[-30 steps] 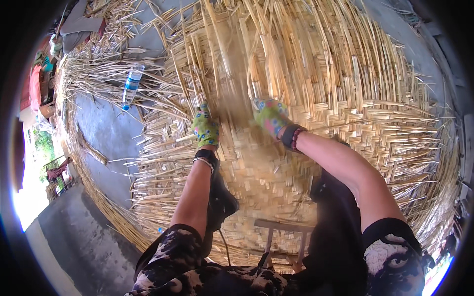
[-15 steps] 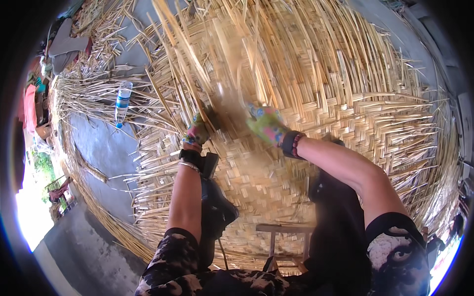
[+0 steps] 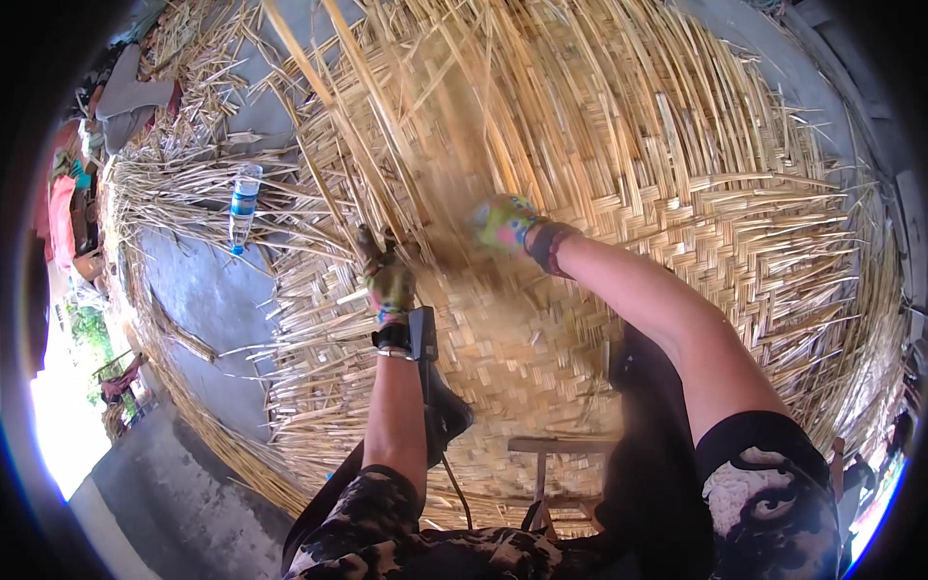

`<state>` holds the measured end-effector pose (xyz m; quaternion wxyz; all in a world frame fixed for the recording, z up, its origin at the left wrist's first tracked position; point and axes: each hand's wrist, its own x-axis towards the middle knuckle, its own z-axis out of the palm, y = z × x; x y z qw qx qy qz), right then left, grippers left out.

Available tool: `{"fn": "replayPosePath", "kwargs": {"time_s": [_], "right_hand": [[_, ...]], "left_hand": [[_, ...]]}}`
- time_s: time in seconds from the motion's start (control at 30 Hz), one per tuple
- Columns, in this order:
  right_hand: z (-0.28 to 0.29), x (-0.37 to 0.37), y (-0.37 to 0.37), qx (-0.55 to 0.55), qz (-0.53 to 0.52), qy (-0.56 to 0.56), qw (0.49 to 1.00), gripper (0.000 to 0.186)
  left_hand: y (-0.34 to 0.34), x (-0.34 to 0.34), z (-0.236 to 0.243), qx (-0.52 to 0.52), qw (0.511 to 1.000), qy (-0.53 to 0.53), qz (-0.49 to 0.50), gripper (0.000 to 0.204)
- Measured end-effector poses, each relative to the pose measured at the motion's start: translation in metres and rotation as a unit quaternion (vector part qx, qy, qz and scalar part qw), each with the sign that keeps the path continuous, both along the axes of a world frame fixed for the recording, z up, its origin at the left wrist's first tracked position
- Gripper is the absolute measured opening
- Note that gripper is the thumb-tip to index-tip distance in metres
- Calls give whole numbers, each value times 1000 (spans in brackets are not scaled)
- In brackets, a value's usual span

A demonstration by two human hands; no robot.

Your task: Weaving a large floor mat using long strips of bamboo or reed.

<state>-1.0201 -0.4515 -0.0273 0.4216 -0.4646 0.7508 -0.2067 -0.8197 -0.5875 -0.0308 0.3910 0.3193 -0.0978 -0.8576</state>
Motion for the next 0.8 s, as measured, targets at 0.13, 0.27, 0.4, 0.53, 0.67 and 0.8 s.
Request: {"fn": "replayPosePath", "kwargs": {"time_s": [0.13,0.27,0.4,0.53,0.67,0.8], "right_hand": [[-20,13,15,-192,-60,-252,947,65],[-5,19,43,-135,43,88,986,71],[32,9,19,-52,190,219,956,53],[50,36,-29,-112,210,110,965,37],[37,99,-91,-89,117,19,989,29],[36,112,-105,73,23,-7,997,25]], "left_hand": [[2,27,-12,-16,989,119,-84,47],[-8,65,-13,-84,982,16,-169,28],[0,76,4,-41,982,-170,-75,27],[2,67,21,-108,949,-295,-25,34],[-10,68,34,-115,926,-356,-55,41],[-26,78,44,-319,833,-429,-141,50]]}}
